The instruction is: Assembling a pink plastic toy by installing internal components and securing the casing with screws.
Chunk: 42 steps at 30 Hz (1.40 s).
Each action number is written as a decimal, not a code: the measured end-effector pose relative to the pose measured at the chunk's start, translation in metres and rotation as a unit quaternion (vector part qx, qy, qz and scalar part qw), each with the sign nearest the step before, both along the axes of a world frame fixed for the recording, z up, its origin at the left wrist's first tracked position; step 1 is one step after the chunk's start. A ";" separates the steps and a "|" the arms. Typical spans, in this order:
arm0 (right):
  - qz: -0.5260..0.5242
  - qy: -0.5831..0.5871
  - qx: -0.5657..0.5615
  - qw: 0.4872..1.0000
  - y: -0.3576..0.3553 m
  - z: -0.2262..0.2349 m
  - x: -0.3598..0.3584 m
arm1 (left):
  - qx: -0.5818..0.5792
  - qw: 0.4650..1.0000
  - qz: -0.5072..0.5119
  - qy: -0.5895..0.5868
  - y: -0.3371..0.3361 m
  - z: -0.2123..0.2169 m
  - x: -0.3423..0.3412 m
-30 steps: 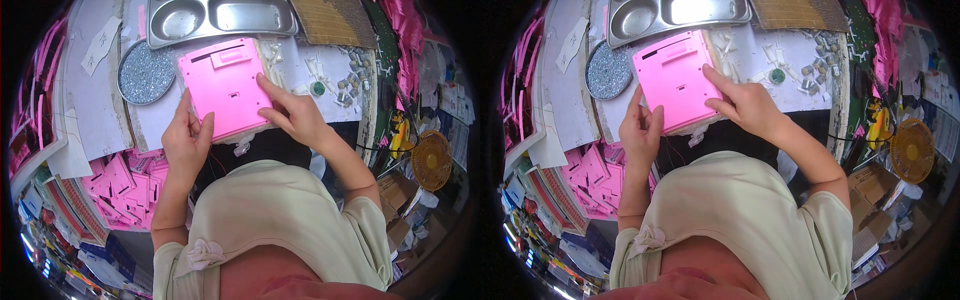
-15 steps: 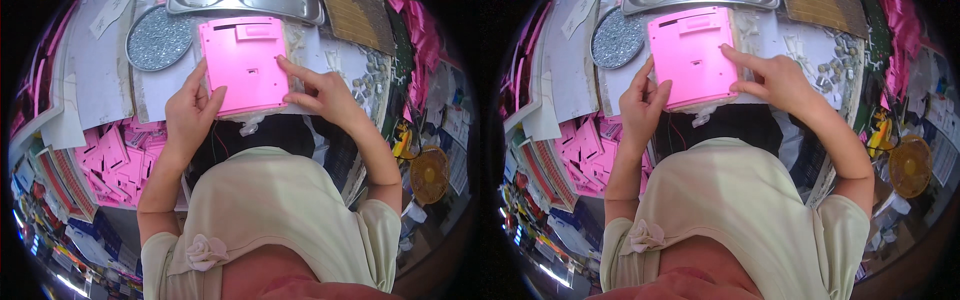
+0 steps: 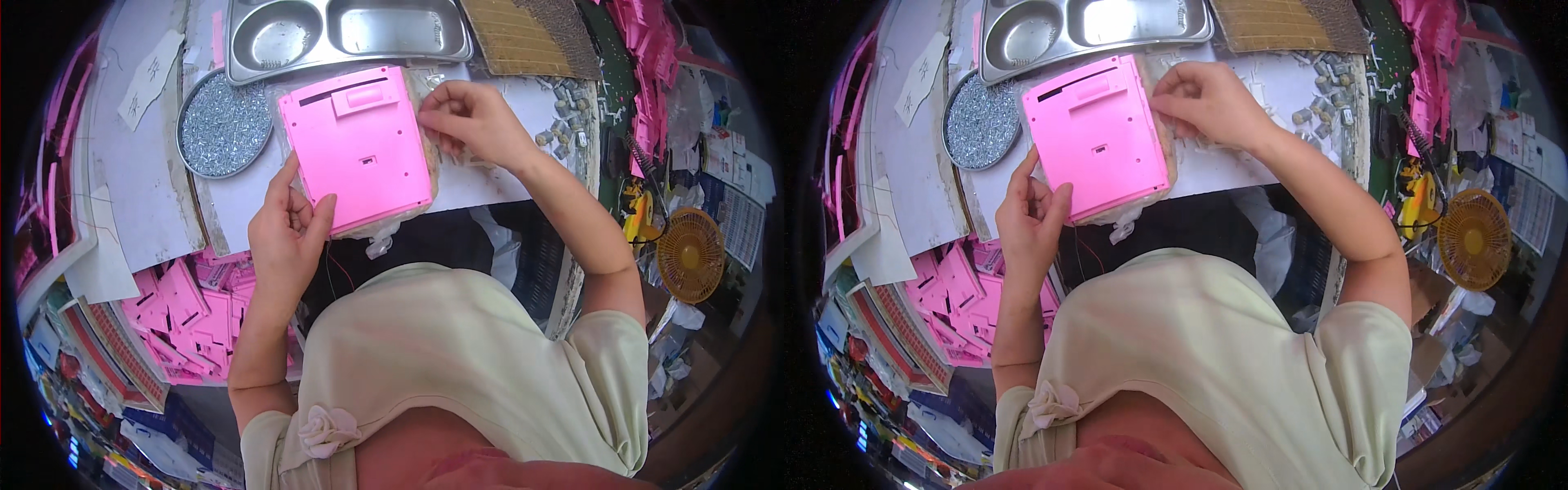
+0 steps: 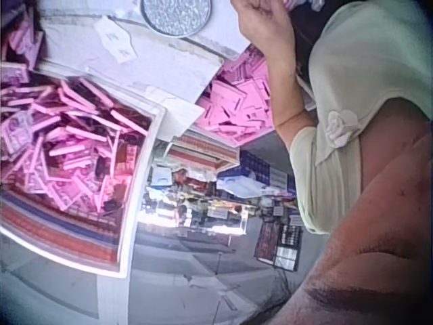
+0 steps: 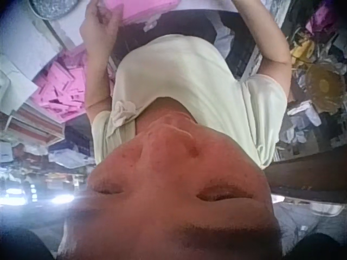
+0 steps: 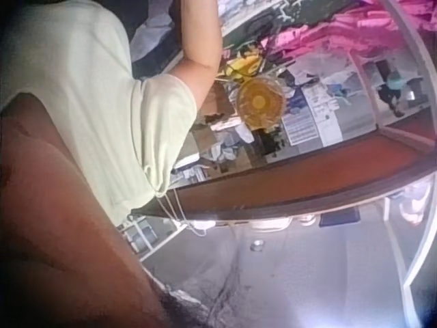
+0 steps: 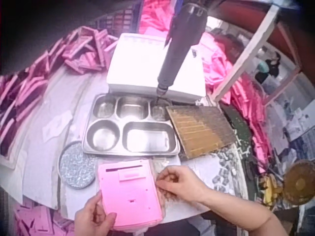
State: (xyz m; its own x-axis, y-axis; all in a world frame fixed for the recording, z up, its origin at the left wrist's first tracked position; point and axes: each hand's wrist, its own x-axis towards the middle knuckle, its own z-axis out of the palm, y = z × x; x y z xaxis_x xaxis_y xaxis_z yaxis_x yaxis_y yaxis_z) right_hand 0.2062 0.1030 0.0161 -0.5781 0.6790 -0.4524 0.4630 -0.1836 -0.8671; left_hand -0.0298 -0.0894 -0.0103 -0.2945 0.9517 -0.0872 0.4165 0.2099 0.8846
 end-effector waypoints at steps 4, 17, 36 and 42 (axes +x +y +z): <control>0.038 -0.051 -0.046 0.997 0.021 0.007 -0.011 | 0.003 1.000 -0.011 0.011 0.002 0.004 0.003; 0.189 -0.130 0.185 0.956 0.059 0.046 -0.038 | 0.006 0.998 -0.022 0.054 0.014 0.018 -0.041; 0.394 -0.013 0.612 0.685 0.046 -0.003 -0.233 | 0.120 0.918 0.065 0.373 0.052 -0.016 -0.126; 0.179 0.060 0.313 0.931 0.075 0.039 -0.120 | 0.154 0.931 0.100 0.316 0.058 -0.011 -0.126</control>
State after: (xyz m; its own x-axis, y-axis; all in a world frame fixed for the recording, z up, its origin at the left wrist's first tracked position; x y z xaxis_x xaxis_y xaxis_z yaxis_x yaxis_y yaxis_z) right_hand 0.0862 0.1776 0.0548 -0.8385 0.5427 0.0498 0.2908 0.5229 -0.8013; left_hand -0.1555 -0.0310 -0.0214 -0.3686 0.8232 0.4317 0.8540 0.1165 0.5070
